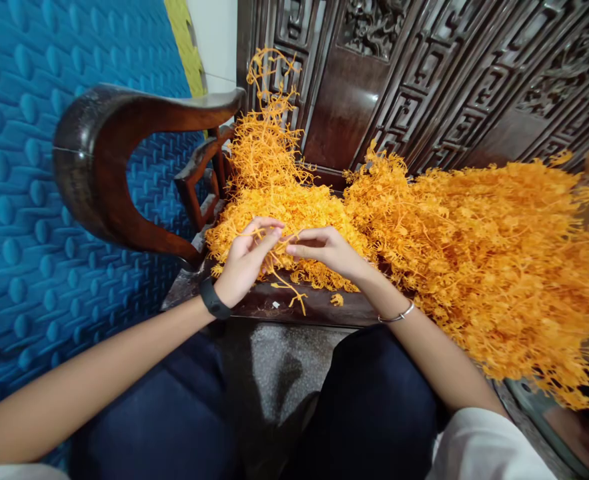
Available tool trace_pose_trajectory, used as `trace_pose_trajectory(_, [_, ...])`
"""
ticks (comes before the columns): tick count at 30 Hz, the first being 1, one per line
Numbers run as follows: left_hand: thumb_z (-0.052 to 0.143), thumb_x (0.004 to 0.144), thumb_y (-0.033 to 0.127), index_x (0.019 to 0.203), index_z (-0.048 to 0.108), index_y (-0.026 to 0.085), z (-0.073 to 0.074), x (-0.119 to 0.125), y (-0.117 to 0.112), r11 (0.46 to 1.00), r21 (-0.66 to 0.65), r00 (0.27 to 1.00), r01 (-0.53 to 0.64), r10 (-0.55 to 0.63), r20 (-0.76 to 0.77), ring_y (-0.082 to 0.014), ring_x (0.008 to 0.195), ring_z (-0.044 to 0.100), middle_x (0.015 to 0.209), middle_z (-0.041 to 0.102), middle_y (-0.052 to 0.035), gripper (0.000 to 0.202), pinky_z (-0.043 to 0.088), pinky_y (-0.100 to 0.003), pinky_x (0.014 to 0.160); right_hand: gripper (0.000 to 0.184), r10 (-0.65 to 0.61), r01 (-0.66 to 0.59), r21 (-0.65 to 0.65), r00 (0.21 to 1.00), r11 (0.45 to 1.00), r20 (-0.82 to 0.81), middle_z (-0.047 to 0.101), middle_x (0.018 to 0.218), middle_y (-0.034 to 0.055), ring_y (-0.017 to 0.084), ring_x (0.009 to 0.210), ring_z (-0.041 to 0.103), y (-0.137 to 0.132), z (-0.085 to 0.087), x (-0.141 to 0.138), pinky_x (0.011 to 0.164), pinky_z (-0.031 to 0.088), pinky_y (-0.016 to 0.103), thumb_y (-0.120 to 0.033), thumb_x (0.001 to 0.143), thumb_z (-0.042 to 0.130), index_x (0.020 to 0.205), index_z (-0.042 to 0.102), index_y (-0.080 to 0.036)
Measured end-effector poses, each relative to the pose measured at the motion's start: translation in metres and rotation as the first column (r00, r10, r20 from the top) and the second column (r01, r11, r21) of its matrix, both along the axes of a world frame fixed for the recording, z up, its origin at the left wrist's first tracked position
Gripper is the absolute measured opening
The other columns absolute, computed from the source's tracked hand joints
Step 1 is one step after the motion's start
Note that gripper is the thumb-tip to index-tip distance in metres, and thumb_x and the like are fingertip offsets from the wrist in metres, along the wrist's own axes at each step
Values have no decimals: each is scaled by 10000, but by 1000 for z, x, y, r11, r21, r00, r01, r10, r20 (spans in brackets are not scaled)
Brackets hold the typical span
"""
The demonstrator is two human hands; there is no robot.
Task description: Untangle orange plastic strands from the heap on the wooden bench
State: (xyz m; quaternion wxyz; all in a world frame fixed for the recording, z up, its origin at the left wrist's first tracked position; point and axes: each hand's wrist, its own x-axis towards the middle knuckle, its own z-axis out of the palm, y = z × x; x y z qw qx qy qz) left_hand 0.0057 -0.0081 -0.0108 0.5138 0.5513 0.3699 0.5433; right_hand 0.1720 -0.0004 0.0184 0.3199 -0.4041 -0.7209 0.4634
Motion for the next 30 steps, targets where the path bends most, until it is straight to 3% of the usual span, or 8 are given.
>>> trace_pose_trajectory(5, [565,812,351,1038,539,237,-4,-1,1,997,78,999,-18,22,-44,-91,550,512,863,586,-18,255,378,-199,425,188,-95,76,-99,973,992,-209,664,781,-15,92,727,594,3,-14,-5,762,477,273,-284,630,743,786,688,-196])
trace_pose_trajectory(10, [641,753,294,953,580,205,-2,1,1,993,114,999,-36,35,10,-151,840,588,956,606,-29,227,473,-242,670,123,-147,119,-98,916,988,-372,649,649,-29,78,588,587,3,-15,0,645,497,253,-253,632,745,675,654,-182])
trace_pose_trajectory(15, [629,747,245,964,587,181,-6,2,5,995,96,995,41,-50,89,-163,997,567,1026,604,-26,230,428,-291,901,176,-102,91,-50,946,995,-306,666,752,-17,91,668,608,2,-12,4,691,499,261,-228,643,740,801,672,-193])
trace_pose_trajectory(18, [614,743,226,1016,578,176,-6,3,5,992,-15,980,125,-121,155,-180,1018,564,1059,613,-37,280,456,-296,853,253,-56,67,47,978,997,-200,668,905,6,112,795,593,-1,-11,1,767,471,283,-231,661,729,906,670,-207])
trace_pose_trajectory(22, [599,738,224,1024,588,169,0,3,3,962,-155,951,227,-184,249,-180,919,582,1024,620,-46,291,502,-252,628,102,-59,88,126,975,988,-215,629,814,-4,109,764,562,-2,-12,-1,747,444,286,-221,701,696,787,651,-191])
trace_pose_trajectory(24, [620,718,231,946,619,161,1,2,4,952,-165,946,259,-215,242,-169,861,577,964,617,-40,238,495,-229,543,79,-87,124,126,960,984,-267,596,796,-12,108,774,554,0,-12,1,751,443,285,-208,705,686,761,631,-197])
trace_pose_trajectory(28, [645,685,262,720,609,143,1,0,8,939,-197,954,283,-256,153,-134,701,579,757,601,-15,129,453,-198,465,84,-110,164,170,950,972,-292,576,942,8,133,956,539,3,-12,3,866,423,306,-185,695,677,731,603,-198])
trace_pose_trajectory(30, [634,677,261,684,573,144,2,0,8,934,-229,960,275,-254,118,-117,600,579,674,587,0,132,427,-193,441,82,-117,166,142,946,976,-303,587,905,8,127,911,554,2,-12,2,850,431,307,-176,703,660,730,584,-191])
